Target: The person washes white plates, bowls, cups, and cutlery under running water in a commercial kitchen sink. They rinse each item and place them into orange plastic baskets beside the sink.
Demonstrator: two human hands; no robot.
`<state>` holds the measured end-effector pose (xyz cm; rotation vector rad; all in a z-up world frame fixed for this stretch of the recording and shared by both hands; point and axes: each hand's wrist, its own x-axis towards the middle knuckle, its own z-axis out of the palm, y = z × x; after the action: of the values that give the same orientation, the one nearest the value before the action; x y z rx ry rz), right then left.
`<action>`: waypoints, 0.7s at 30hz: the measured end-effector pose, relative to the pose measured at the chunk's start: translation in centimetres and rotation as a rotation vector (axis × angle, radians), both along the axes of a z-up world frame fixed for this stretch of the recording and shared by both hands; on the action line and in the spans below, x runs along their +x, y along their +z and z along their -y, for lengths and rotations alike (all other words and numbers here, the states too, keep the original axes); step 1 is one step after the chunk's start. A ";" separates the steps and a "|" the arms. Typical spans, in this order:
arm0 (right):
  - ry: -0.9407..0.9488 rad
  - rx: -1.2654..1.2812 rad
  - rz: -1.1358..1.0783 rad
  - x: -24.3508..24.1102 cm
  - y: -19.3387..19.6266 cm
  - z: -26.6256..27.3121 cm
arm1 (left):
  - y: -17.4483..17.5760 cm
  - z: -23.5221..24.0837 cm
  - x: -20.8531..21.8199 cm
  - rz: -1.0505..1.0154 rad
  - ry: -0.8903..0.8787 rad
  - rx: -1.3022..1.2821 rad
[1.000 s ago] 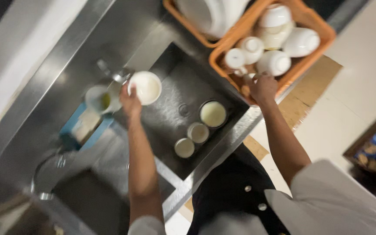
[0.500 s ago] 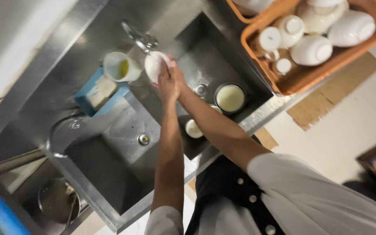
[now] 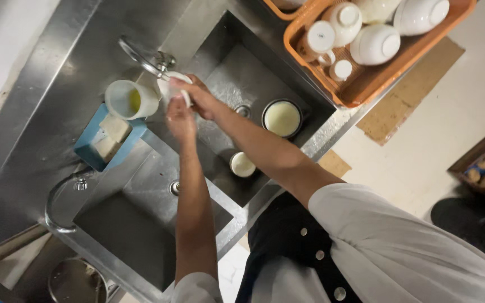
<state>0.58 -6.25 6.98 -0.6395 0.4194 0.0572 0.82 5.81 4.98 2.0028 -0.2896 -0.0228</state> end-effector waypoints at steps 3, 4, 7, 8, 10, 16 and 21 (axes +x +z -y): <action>-0.321 -0.281 0.064 -1.4 1.1 -1.3 | -3.4 -1.7 1.3 0.026 0.052 -0.104; -0.375 -0.464 0.065 -2.6 1.2 -1.5 | -4.9 -2.5 1.0 0.073 0.043 -0.054; -0.482 -1.028 0.103 -7.6 1.2 1.1 | -9.8 -3.5 -2.2 0.141 -0.087 0.215; -0.487 -1.206 0.119 -10.5 1.0 2.7 | -11.4 -4.1 -4.5 0.110 -0.176 0.338; -0.554 -1.068 0.141 -16.5 0.8 6.5 | -14.1 -5.0 -10.2 -0.154 -0.378 0.687; -0.650 -1.648 -0.475 -30.2 -0.1 26.8 | -18.0 -6.4 -19.3 -0.385 -0.358 0.994; -0.378 -1.865 -0.882 -31.4 -3.6 34.5 | -20.8 -6.0 -19.8 -0.463 -0.140 0.979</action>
<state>-30.81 -40.73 3.39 -2.3770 1.4645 -0.5022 -19.00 11.77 -15.84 2.8385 -0.1140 -0.8469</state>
